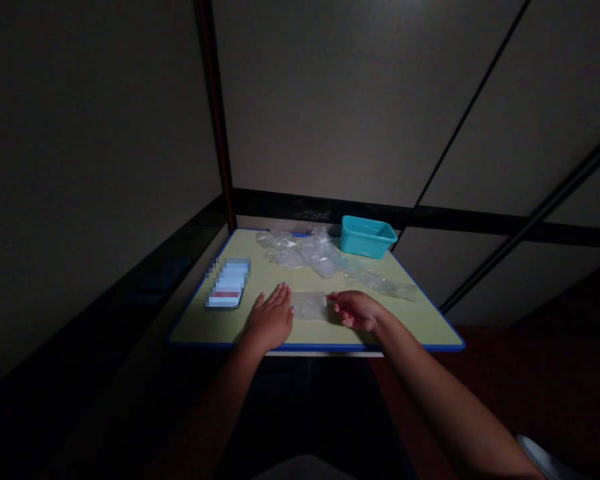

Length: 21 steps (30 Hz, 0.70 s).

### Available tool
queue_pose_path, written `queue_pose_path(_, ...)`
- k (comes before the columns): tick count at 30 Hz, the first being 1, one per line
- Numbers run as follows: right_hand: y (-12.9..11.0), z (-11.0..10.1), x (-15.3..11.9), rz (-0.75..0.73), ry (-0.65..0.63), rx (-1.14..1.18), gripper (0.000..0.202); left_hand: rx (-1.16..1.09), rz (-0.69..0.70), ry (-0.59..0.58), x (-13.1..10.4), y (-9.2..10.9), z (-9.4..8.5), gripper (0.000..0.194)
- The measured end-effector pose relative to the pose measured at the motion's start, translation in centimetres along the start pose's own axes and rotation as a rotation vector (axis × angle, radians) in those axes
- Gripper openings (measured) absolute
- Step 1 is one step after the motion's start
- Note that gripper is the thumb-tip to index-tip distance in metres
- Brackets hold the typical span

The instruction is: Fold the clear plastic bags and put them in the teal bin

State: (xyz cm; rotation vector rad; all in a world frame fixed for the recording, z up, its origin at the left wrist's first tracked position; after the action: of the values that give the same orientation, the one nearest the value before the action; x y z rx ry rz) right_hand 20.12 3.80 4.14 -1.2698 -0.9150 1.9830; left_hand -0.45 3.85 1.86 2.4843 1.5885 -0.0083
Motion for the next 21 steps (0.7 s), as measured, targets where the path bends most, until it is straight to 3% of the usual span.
queue_pose_path(6, -0.2, 0.2, 0.4, -0.085, 0.023, -0.101, 0.001, 0.001, 0.004, 0.001, 0.0, 0.0, -0.1, 0.054)
queue_pose_path(13, -0.3, 0.3, 1.1, -0.171, 0.100, -0.206, 0.013, -0.002, 0.008, 0.010, 0.0, -0.1, 0.1, 0.054)
queue_pose_path(21, -0.4, -0.9, 2.3, -0.158, 0.203, -0.389, 0.010, -0.005, 0.007, -0.003, 0.1, 0.1, 0.0, 0.054)
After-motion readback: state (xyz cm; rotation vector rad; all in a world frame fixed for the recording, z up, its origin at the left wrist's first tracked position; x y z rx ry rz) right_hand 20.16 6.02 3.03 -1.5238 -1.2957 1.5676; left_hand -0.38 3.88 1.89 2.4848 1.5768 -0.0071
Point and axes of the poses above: each hand's wrist, its own x-axis towards the middle knuckle, its own z-axis out of the palm, y = z × x, the point moved 3 cm from there along x, towards the middle knuckle, and after that the axes turned 11 degrees about -y, right-handed, at the moved point
